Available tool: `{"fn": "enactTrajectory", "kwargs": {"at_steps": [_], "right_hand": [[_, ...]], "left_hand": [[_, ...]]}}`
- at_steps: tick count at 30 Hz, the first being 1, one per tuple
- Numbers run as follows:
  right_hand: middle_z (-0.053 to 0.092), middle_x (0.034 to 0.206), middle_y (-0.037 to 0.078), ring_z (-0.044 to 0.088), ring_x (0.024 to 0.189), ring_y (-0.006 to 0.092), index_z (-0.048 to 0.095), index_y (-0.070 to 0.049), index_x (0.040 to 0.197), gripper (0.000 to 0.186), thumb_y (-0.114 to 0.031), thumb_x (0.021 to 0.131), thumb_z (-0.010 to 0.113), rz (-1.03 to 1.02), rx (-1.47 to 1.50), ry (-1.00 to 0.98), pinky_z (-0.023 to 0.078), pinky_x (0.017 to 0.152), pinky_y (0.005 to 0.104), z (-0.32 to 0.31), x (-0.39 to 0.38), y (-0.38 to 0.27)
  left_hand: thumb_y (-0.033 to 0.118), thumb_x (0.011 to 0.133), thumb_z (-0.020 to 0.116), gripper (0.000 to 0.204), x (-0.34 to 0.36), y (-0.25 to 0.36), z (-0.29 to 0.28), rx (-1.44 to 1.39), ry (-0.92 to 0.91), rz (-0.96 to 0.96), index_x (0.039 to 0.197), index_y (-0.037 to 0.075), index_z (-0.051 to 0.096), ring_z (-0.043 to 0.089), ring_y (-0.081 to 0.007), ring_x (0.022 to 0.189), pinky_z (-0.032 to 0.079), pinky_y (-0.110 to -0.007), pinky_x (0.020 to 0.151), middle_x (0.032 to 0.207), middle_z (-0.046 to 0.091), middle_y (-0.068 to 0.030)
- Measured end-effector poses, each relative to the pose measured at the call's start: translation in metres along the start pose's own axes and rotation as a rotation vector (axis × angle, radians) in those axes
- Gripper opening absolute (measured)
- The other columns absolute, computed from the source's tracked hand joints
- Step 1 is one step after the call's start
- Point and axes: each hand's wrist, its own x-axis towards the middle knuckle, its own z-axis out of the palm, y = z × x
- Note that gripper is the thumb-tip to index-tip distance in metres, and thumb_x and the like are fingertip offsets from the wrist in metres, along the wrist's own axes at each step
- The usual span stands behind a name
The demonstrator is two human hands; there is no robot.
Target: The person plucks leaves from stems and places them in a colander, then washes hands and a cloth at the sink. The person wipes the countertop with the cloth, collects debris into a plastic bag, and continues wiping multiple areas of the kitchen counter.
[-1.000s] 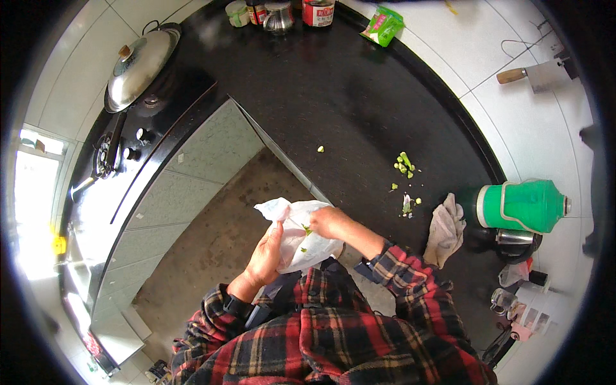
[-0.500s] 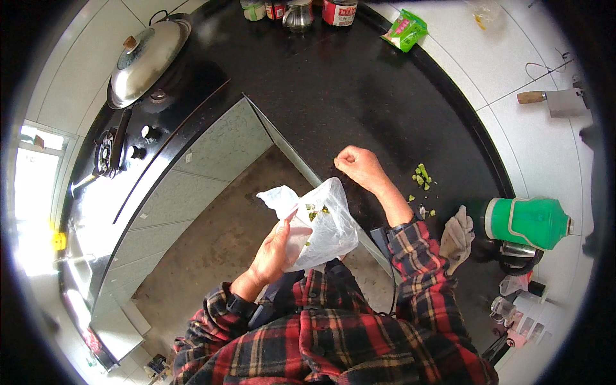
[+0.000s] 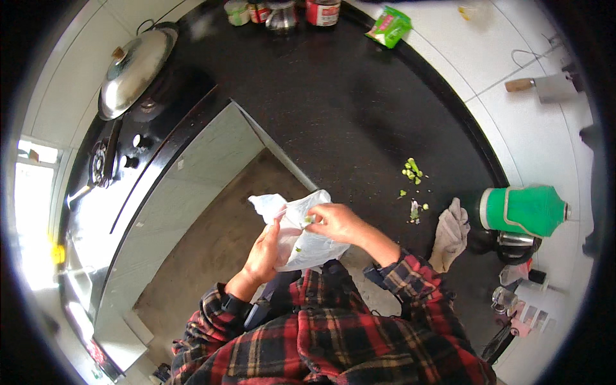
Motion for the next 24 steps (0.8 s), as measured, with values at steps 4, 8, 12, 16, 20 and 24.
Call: {"fn": "enactTrajectory", "kwargs": {"at_steps": [4, 8, 12, 16, 20, 24], "right_hand": [[0.062, 0.079, 0.014, 0.061, 0.078, 0.0332, 0.064, -0.007, 0.077, 0.013, -0.020, 0.081, 0.062, -0.070, -0.216, 0.388, 0.049, 0.067, 0.0431, -0.028, -0.003, 0.023], [0.061, 0.090, 0.011, 0.056, 0.087, 0.0334, 0.064, -0.008, 0.086, 0.018, -0.022, 0.075, 0.070, -0.104, -0.731, 0.862, 0.045, 0.076, 0.0449, -0.118, -0.008, 0.072], [0.056, 0.108, 0.009, 0.053, 0.102, 0.0323, 0.063, -0.010, 0.097, 0.029, -0.032, 0.079, 0.070, 0.291, -0.893, 0.789, 0.046, 0.082, 0.0470, -0.147, -0.017, 0.108], [0.053, 0.096, 0.011, 0.053, 0.094, 0.0315, 0.060, -0.008, 0.090, 0.018, -0.026, 0.085, 0.062, 0.298, -0.941, 0.641, 0.046, 0.076, 0.0477, -0.131, -0.044, 0.120], [0.053, 0.091, 0.011, 0.053, 0.090, 0.0323, 0.059, -0.008, 0.086, 0.018, -0.025, 0.084, 0.064, 0.153, -0.888, 0.647, 0.044, 0.075, 0.0457, -0.110, -0.090, 0.124], [0.056, 0.102, 0.016, 0.053, 0.094, 0.0349, 0.060, -0.006, 0.102, 0.032, -0.033, 0.085, 0.064, 0.147, -0.751, 0.905, 0.044, 0.081, 0.0459, -0.112, -0.128, 0.127]], "left_hand": [[0.044, 0.101, 0.031, 0.052, -0.003, -0.004, -0.002, 0.010, -0.018, -0.026, 0.147, 0.020, 0.027, 0.036, -0.0047, 0.054, 0.029, -0.019, 0.045, 0.105, 0.063, -0.0070], [0.045, 0.101, 0.032, 0.053, -0.006, -0.013, 0.001, 0.025, -0.022, 0.004, 0.147, 0.019, 0.027, 0.034, -0.0045, 0.052, 0.028, -0.019, 0.044, 0.104, 0.063, -0.0076], [0.045, 0.101, 0.033, 0.054, -0.009, -0.018, 0.010, 0.062, -0.017, 0.023, 0.147, 0.019, 0.027, 0.034, -0.0046, 0.053, 0.029, -0.018, 0.045, 0.105, 0.063, -0.0087], [0.053, 0.098, 0.033, 0.064, -0.014, -0.019, 0.022, 0.095, -0.043, 0.014, 0.147, 0.013, 0.025, 0.035, -0.0046, 0.051, 0.028, -0.018, 0.044, 0.106, 0.063, -0.0103], [0.053, 0.098, 0.033, 0.063, -0.013, -0.023, 0.033, 0.103, -0.046, 0.003, 0.147, 0.015, 0.025, 0.034, -0.0046, 0.050, 0.028, -0.018, 0.044, 0.106, 0.064, -0.0104], [0.054, 0.097, 0.033, 0.063, -0.012, -0.029, 0.043, 0.128, -0.027, 0.002, 0.147, 0.017, 0.025, 0.034, -0.0049, 0.051, 0.028, -0.019, 0.044, 0.107, 0.063, -0.0109]]}}
